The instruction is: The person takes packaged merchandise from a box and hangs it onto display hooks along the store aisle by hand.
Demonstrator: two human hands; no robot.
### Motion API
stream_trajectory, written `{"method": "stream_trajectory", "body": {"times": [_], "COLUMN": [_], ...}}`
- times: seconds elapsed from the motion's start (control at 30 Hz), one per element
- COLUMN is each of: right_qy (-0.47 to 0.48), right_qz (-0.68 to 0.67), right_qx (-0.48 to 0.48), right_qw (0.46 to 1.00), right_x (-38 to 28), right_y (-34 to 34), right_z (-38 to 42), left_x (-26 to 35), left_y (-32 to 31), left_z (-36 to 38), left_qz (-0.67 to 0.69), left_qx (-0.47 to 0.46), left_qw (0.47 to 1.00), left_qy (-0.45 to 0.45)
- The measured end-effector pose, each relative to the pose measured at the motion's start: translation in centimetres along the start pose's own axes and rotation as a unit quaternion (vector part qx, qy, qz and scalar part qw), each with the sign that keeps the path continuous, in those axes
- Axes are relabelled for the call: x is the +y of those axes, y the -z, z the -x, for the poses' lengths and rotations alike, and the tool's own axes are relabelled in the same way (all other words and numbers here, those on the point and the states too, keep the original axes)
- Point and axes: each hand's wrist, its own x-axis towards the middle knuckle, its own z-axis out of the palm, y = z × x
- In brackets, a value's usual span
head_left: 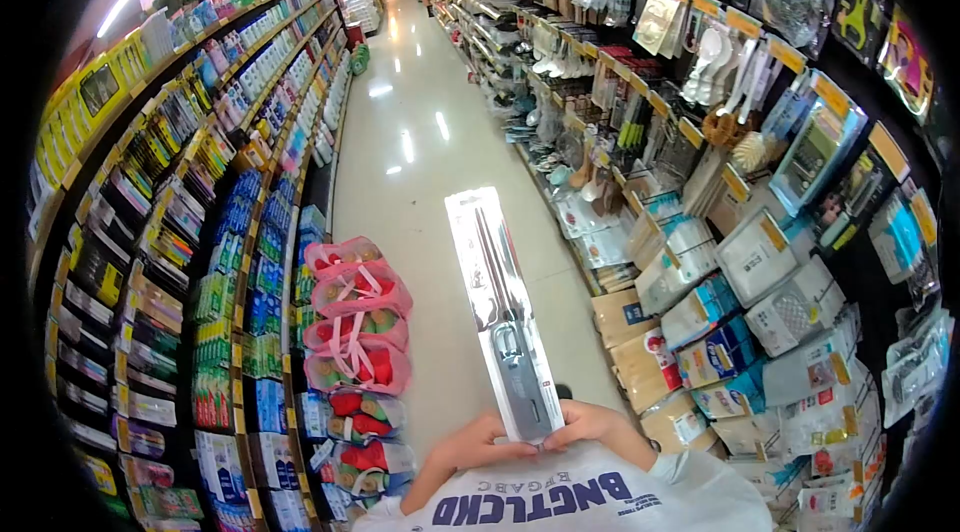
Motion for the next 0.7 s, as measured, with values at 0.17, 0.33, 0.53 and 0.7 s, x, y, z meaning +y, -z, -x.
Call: {"method": "stream_trajectory", "body": {"times": [0.17,0.33,0.53,0.7], "right_qy": [-0.019,-0.035,-0.025,-0.01], "right_qz": [0.014,0.045,0.073,0.137], "right_qx": [-0.097,-0.142,-0.163,-0.111], "right_qw": [0.995,0.988,0.984,0.984], "right_x": [-1.9,-6.3,-13.3,-16.2], "right_y": [4.6,9.4,15.5,22.2], "right_z": [-4.4,-8.0,-11.3,-12.3], "left_x": [-0.8,-1.1,0.2,-0.6], "left_y": [3.2,7.4,13.8,18.4], "left_z": [-1.3,-4.9,-11.4,-18.5], "left_qz": [0.08,0.081,0.075,-0.048], "left_qx": [0.056,0.111,0.128,0.223], "left_qw": [0.993,0.99,0.988,0.974], "left_qy": [0.063,0.04,0.036,0.001]}}
